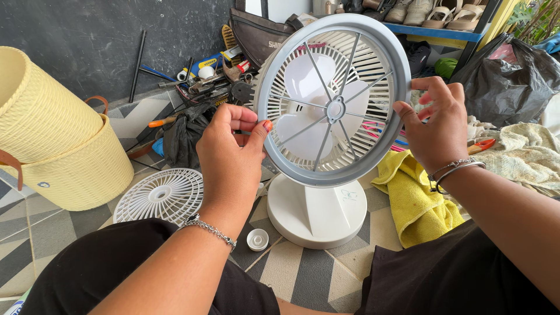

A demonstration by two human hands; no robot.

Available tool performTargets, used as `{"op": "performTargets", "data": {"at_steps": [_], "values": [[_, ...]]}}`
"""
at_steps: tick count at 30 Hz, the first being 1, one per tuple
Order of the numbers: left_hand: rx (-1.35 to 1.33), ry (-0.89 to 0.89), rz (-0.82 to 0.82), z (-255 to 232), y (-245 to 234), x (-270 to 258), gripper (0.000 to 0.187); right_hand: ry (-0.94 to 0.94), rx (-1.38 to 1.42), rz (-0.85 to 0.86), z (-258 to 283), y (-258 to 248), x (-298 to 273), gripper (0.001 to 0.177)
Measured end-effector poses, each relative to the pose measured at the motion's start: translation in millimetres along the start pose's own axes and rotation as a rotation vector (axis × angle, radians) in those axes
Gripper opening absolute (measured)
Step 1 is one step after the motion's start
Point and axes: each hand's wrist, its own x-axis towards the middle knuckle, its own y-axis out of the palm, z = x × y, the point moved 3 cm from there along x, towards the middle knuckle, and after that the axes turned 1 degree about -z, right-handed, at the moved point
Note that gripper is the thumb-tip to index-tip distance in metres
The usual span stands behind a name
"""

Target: The person assembles a small electric fan by attaching the front grille, securing the fan blade with a central cap, and fastening the rear grille. The person handles the fan base, grille, blade, and cap by hand.

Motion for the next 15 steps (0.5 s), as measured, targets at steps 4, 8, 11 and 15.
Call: {"op": "performTargets", "data": {"at_steps": [4, 8, 11, 15], "values": [[0.031, -0.005, 0.024, -1.4, 1.3, 3.4, 0.016, 0.049, 0.012, 0.035, -6.8, 1.8, 1.7, 0.034], [0.079, 0.042, 0.023, -0.6, 1.4, 4.9, 0.017, 0.138, 0.086, 0.083, -6.4, 3.2, 4.4, 0.035], [0.065, 0.008, 0.037, 5.2, 1.6, 8.5, 0.019, 0.172, 0.075, 0.135, -4.8, 2.8, 9.5, 0.038], [0.157, 0.136, 0.037, 1.2, 2.0, 19.9, 0.026, 0.165, -0.071, 0.252, 0.3, -1.7, 29.0, 0.054]]}}
